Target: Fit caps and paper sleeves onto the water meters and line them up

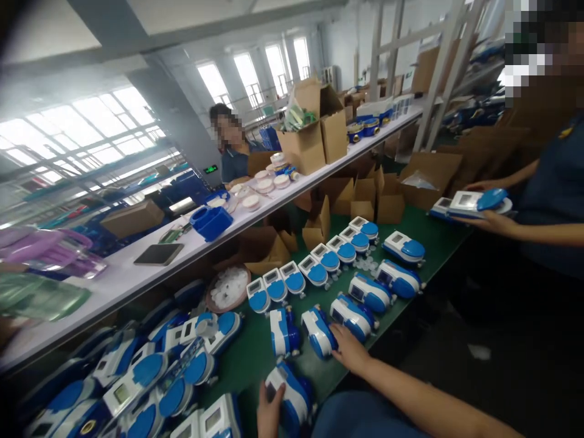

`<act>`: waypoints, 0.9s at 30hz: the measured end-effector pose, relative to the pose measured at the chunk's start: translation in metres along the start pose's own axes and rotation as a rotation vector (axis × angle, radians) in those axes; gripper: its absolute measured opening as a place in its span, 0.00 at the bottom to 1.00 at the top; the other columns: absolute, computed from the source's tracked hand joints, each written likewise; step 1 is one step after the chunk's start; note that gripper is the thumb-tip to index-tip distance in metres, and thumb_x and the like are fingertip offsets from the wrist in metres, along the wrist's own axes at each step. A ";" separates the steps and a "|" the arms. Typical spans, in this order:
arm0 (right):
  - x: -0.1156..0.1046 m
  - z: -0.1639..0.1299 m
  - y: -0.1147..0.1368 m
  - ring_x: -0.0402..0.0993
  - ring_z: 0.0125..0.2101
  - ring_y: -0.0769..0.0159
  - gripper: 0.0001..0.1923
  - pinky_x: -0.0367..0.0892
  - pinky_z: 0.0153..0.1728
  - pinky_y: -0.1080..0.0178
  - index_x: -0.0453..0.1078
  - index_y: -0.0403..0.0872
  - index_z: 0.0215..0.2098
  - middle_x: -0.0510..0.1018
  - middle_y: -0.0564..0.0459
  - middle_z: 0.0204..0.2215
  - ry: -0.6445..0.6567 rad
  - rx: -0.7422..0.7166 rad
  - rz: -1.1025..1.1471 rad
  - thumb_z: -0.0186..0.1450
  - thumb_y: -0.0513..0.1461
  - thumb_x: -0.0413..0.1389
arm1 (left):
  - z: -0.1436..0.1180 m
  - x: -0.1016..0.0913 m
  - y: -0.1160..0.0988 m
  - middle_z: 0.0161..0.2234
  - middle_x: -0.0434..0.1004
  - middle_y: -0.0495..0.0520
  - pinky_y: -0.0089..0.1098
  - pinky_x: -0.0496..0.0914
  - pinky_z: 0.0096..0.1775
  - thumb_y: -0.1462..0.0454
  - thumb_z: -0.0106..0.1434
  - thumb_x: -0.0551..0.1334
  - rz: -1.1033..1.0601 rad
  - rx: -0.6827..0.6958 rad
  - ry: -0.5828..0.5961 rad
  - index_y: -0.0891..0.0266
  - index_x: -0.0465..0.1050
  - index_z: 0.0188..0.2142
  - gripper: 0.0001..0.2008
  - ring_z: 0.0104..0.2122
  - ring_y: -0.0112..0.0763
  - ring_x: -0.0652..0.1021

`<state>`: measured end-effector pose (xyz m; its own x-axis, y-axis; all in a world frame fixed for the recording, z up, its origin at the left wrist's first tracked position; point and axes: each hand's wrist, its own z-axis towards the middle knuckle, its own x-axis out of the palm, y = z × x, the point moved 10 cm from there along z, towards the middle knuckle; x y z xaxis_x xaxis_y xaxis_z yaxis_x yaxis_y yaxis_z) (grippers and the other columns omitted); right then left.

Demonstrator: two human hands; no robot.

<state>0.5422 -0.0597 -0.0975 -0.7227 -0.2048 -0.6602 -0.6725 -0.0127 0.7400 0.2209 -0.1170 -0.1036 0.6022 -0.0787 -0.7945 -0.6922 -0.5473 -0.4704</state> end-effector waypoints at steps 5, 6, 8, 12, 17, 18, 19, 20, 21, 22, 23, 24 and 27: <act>0.024 0.028 0.004 0.47 0.60 0.44 0.48 0.43 0.59 0.48 0.45 0.39 0.64 0.53 0.37 0.61 0.048 0.130 -0.136 0.50 0.44 0.59 | 0.015 -0.023 0.004 0.42 0.75 0.64 0.38 0.67 0.48 0.48 0.56 0.55 0.364 -0.058 -0.033 0.64 0.50 0.61 0.38 0.51 0.46 0.72; 0.029 0.030 0.006 0.46 0.60 0.43 0.49 0.40 0.59 0.47 0.44 0.39 0.64 0.53 0.36 0.61 0.041 0.156 -0.157 0.50 0.45 0.59 | 0.018 -0.029 0.003 0.43 0.74 0.65 0.39 0.66 0.47 0.48 0.56 0.55 0.414 -0.061 -0.053 0.63 0.50 0.61 0.38 0.49 0.48 0.72; 0.039 0.032 0.010 0.43 0.60 0.41 0.51 0.36 0.59 0.45 0.43 0.40 0.64 0.52 0.37 0.61 0.022 0.184 -0.184 0.50 0.47 0.60 | 0.021 -0.043 0.004 0.44 0.72 0.67 0.41 0.66 0.46 0.47 0.56 0.54 0.467 -0.094 -0.092 0.61 0.50 0.61 0.38 0.46 0.49 0.74; 0.056 0.033 0.009 0.40 0.61 0.39 0.50 0.36 0.58 0.42 0.43 0.43 0.64 0.52 0.38 0.62 -0.047 0.254 -0.214 0.50 0.51 0.58 | 0.021 -0.057 0.008 0.45 0.70 0.69 0.43 0.67 0.43 0.47 0.56 0.53 0.485 -0.181 -0.126 0.61 0.52 0.60 0.36 0.42 0.53 0.75; 0.069 0.042 0.000 0.43 0.61 0.40 0.46 0.42 0.55 0.40 0.45 0.45 0.63 0.54 0.37 0.61 -0.123 0.425 -0.194 0.52 0.54 0.54 | 0.022 -0.051 0.005 0.51 0.65 0.72 0.46 0.67 0.41 0.49 0.57 0.53 0.513 -0.091 -0.163 0.61 0.53 0.60 0.35 0.47 0.55 0.71; 0.069 0.044 0.000 0.44 0.60 0.40 0.46 0.43 0.54 0.40 0.45 0.45 0.63 0.54 0.37 0.60 -0.152 0.452 -0.190 0.53 0.54 0.53 | 0.022 -0.050 0.007 0.53 0.62 0.73 0.47 0.68 0.41 0.49 0.58 0.52 0.517 -0.063 -0.172 0.61 0.53 0.61 0.34 0.49 0.56 0.70; 0.069 0.045 0.001 0.45 0.60 0.40 0.45 0.43 0.54 0.40 0.45 0.45 0.63 0.54 0.36 0.60 -0.187 0.472 -0.191 0.53 0.53 0.53 | 0.023 -0.048 0.011 0.56 0.58 0.73 0.48 0.68 0.41 0.49 0.58 0.52 0.517 -0.037 -0.179 0.61 0.52 0.61 0.34 0.51 0.56 0.69; 0.067 0.046 0.003 0.45 0.60 0.40 0.44 0.43 0.54 0.40 0.45 0.45 0.63 0.55 0.36 0.59 -0.226 0.489 -0.195 0.53 0.51 0.53 | 0.025 -0.047 0.015 0.58 0.55 0.74 0.48 0.68 0.42 0.49 0.59 0.51 0.513 -0.014 -0.180 0.62 0.51 0.61 0.34 0.52 0.57 0.67; 0.065 0.046 0.005 0.45 0.60 0.40 0.43 0.43 0.54 0.39 0.44 0.45 0.63 0.55 0.36 0.59 -0.263 0.503 -0.199 0.54 0.49 0.54 | 0.027 -0.046 0.018 0.59 0.52 0.74 0.48 0.68 0.43 0.49 0.59 0.52 0.504 0.012 -0.170 0.64 0.49 0.62 0.35 0.53 0.57 0.66; 0.063 0.045 0.007 0.45 0.60 0.40 0.42 0.43 0.53 0.39 0.44 0.45 0.63 0.56 0.36 0.58 -0.293 0.515 -0.199 0.55 0.46 0.54 | 0.029 -0.044 0.021 0.60 0.51 0.75 0.48 0.67 0.44 0.50 0.58 0.52 0.489 0.042 -0.149 0.65 0.48 0.62 0.36 0.54 0.57 0.66; 0.059 0.043 0.010 0.45 0.60 0.41 0.40 0.44 0.53 0.39 0.45 0.46 0.63 0.57 0.36 0.58 -0.313 0.524 -0.191 0.55 0.44 0.53 | 0.031 -0.043 0.021 0.61 0.49 0.75 0.47 0.67 0.46 0.50 0.58 0.53 0.469 0.077 -0.120 0.66 0.47 0.62 0.37 0.54 0.57 0.66; 0.056 0.041 0.013 0.45 0.60 0.41 0.39 0.46 0.53 0.40 0.45 0.46 0.63 0.58 0.37 0.57 -0.324 0.528 -0.172 0.56 0.42 0.53 | 0.031 -0.041 0.019 0.61 0.47 0.76 0.46 0.66 0.47 0.50 0.57 0.54 0.447 0.117 -0.085 0.67 0.47 0.62 0.38 0.54 0.57 0.66; 0.042 0.034 0.022 0.50 0.58 0.44 0.37 0.51 0.52 0.45 0.51 0.47 0.62 0.62 0.39 0.55 -0.315 0.489 -0.060 0.55 0.39 0.54 | 0.022 -0.041 0.000 0.62 0.42 0.78 0.43 0.64 0.50 0.50 0.57 0.56 0.382 0.232 0.012 0.72 0.48 0.62 0.40 0.56 0.56 0.65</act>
<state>0.4910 -0.0351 -0.1132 -0.6432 0.0838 -0.7611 -0.6554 0.4537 0.6038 0.1873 -0.0952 -0.0797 0.2899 -0.2492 -0.9240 -0.9359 -0.2759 -0.2192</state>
